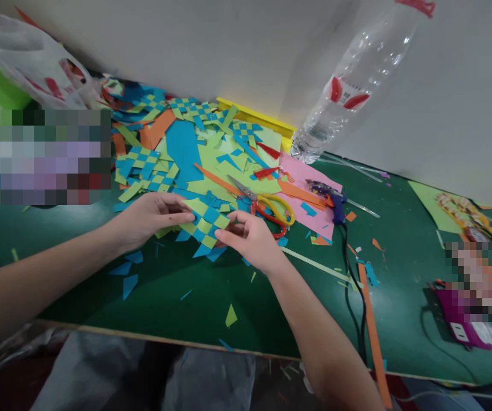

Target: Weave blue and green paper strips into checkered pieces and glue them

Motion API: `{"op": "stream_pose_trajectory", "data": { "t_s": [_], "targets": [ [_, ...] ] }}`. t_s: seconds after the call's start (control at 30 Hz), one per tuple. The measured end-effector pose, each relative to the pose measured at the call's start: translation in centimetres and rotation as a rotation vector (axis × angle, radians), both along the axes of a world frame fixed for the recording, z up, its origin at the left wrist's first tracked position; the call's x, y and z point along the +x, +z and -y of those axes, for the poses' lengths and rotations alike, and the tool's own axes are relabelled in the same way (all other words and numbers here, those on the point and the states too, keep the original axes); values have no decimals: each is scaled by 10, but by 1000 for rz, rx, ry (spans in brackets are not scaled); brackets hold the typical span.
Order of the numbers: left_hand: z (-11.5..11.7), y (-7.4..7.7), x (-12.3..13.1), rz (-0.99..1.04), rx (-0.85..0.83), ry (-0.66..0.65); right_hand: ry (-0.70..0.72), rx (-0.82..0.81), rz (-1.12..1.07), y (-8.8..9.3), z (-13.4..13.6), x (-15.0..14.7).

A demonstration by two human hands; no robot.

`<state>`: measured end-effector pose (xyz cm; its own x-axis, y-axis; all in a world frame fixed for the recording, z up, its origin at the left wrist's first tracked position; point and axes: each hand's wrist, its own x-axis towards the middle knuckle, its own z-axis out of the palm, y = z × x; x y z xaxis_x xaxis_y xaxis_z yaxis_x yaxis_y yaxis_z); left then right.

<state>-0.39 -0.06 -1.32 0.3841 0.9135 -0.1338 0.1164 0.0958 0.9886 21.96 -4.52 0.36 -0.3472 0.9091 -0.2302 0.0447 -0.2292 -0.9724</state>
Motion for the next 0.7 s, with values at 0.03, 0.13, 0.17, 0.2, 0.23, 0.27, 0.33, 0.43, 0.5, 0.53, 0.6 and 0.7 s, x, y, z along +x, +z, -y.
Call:
{"op": "stream_pose_trajectory", "data": {
  "t_s": [0.03, 0.13, 0.17, 0.2, 0.23, 0.27, 0.33, 0.43, 0.5, 0.53, 0.6, 0.7],
  "targets": [
    [0, 2, 0, -24, 20, 1, 37, 31, 41, 2, 0, 2],
    [1, 9, -1, -103, 87, -3, -29, 230, 223, 6, -5, 13],
    [2, 12, -1, -124, 125, -1, -121, 334, 319, 5, -8, 19],
    [2, 13, -2, -139, 159, -15, -228, 460, 461, 3, -11, 25],
    [2, 14, -3, -159, 193, -25, -318, 573, 655, 0, -14, 30],
    [1, 14, -4, -177, 227, -35, -393, 663, 838, -4, -17, 35],
    [1, 13, -5, -214, 287, -47, -393, 763, 1100, -13, -22, 43],
    [1, 11, -6, -244, 340, -51, -326, 784, 1291, -26, -26, 50],
    [2, 11, -5, -249, 347, -56, -313, 777, 1330, -32, -27, 53],
    [2, 12, -5, -250, 347, -58, -312, 775, 1333, -34, -28, 54],
    [3, 14, -4, -255, 348, -63, -307, 771, 1319, -37, -29, 56],
    [4, 14, -4, -269, 338, -61, -293, 750, 1284, -37, -30, 57]
  ]
}}
